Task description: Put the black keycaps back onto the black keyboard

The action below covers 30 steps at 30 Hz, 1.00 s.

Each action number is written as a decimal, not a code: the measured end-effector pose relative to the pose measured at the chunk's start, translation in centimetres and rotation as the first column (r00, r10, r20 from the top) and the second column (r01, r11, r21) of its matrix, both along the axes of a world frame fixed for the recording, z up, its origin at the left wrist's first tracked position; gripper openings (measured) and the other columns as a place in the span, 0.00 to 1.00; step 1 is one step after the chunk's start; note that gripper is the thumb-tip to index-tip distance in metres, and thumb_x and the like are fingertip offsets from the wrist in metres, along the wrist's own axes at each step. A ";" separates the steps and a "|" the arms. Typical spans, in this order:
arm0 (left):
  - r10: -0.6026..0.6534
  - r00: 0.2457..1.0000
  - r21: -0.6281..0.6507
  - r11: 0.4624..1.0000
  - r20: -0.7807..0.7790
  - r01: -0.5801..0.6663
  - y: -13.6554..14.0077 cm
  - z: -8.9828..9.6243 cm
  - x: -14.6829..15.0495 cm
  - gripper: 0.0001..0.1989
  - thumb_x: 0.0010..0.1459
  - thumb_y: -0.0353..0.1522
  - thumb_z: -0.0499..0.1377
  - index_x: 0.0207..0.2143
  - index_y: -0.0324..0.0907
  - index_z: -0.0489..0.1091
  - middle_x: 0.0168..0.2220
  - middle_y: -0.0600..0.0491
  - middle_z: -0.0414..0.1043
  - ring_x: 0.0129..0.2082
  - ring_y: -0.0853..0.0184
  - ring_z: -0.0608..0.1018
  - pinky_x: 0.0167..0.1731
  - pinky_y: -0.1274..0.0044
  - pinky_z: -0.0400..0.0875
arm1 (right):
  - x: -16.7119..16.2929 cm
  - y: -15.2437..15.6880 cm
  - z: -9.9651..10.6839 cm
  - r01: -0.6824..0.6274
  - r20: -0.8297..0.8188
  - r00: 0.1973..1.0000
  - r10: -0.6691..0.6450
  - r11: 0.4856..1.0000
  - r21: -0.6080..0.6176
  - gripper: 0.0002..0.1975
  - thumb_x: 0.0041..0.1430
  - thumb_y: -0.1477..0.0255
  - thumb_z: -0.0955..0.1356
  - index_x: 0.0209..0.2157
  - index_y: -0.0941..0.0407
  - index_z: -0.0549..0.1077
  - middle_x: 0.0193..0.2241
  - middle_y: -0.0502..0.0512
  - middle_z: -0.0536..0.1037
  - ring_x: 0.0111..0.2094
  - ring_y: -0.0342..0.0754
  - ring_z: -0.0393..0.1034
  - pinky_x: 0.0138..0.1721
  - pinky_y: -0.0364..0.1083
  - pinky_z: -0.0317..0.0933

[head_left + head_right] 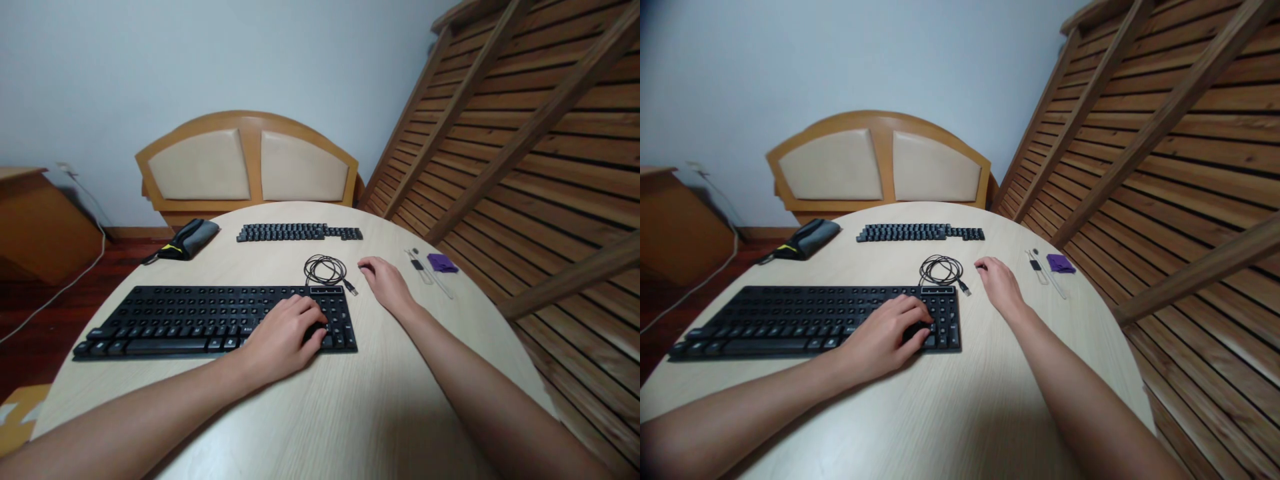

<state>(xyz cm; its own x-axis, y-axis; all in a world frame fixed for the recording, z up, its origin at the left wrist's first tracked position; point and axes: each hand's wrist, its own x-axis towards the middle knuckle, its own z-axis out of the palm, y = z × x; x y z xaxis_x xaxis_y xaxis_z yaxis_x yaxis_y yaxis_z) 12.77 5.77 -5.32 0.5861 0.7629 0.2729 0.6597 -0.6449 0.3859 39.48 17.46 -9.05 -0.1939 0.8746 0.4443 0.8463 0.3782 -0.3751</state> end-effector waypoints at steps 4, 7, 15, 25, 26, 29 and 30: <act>-0.004 1.000 -0.003 1.000 0.006 0.004 0.0 0.0 -0.1 0.06 0.66 0.32 0.55 0.42 0.42 0.71 0.43 0.50 0.74 0.44 0.59 0.73 0.45 0.65 0.68 | -0.2 -2.9 2.1 -0.098 -0.041 0.995 0.092 0.983 -0.159 0.09 0.65 0.72 0.66 0.44 0.53 0.76 0.41 0.55 0.83 0.42 0.53 0.77 0.45 0.51 0.67; -0.002 1.000 -0.009 1.000 0.020 0.003 -0.1 0.0 -0.1 0.06 0.66 0.31 0.55 0.43 0.42 0.71 0.44 0.50 0.74 0.44 0.59 0.73 0.46 0.65 0.68 | -1.1 -5.2 4.5 -0.248 -0.178 0.963 0.202 0.923 -0.294 0.09 0.66 0.69 0.66 0.45 0.54 0.76 0.40 0.56 0.82 0.42 0.51 0.77 0.45 0.50 0.67; -0.009 0.987 0.000 1.000 0.160 0.009 0.0 -0.2 -0.2 0.08 0.65 0.31 0.59 0.46 0.42 0.68 0.43 0.51 0.75 0.43 0.59 0.75 0.44 0.67 0.68 | -4.4 -8.8 7.2 -0.530 -0.355 0.845 0.401 0.721 -0.447 0.06 0.64 0.70 0.69 0.41 0.55 0.78 0.39 0.53 0.81 0.40 0.48 0.75 0.44 0.46 0.65; 0.005 0.965 0.000 1.000 0.262 -0.006 -0.3 -0.4 -0.3 0.04 0.68 0.31 0.56 0.45 0.43 0.68 0.40 0.52 0.76 0.40 0.63 0.76 0.41 0.70 0.69 | -5.1 -9.1 6.2 -0.545 -0.483 0.818 0.311 0.685 -0.483 0.06 0.62 0.68 0.70 0.40 0.55 0.76 0.38 0.52 0.81 0.39 0.47 0.75 0.41 0.45 0.66; 0.030 0.962 -0.014 1.000 0.270 -0.027 -0.3 -0.5 -0.3 0.04 0.67 0.31 0.57 0.44 0.43 0.68 0.39 0.52 0.75 0.40 0.63 0.76 0.41 0.70 0.69 | -5.1 -9.2 6.4 -0.549 -0.474 0.818 0.326 0.689 -0.473 0.07 0.62 0.69 0.70 0.41 0.54 0.77 0.39 0.53 0.81 0.40 0.48 0.75 0.42 0.46 0.66; 0.082 0.949 -0.064 0.996 0.305 -0.065 -0.2 -0.7 -0.4 0.05 0.66 0.31 0.58 0.45 0.44 0.69 0.39 0.53 0.75 0.39 0.64 0.76 0.41 0.71 0.69 | -5.2 -9.3 6.7 -0.532 -0.412 0.833 0.370 0.741 -0.410 0.08 0.60 0.71 0.71 0.42 0.53 0.77 0.41 0.53 0.81 0.42 0.49 0.75 0.45 0.46 0.66; 0.089 0.944 -0.076 0.995 0.318 -0.068 -0.2 -0.7 -0.4 0.05 0.66 0.31 0.58 0.45 0.44 0.69 0.39 0.53 0.75 0.39 0.64 0.76 0.41 0.71 0.69 | -5.3 -9.4 6.8 -0.514 -0.383 0.844 0.374 0.767 -0.385 0.08 0.59 0.72 0.72 0.41 0.53 0.78 0.41 0.53 0.82 0.42 0.49 0.75 0.45 0.47 0.66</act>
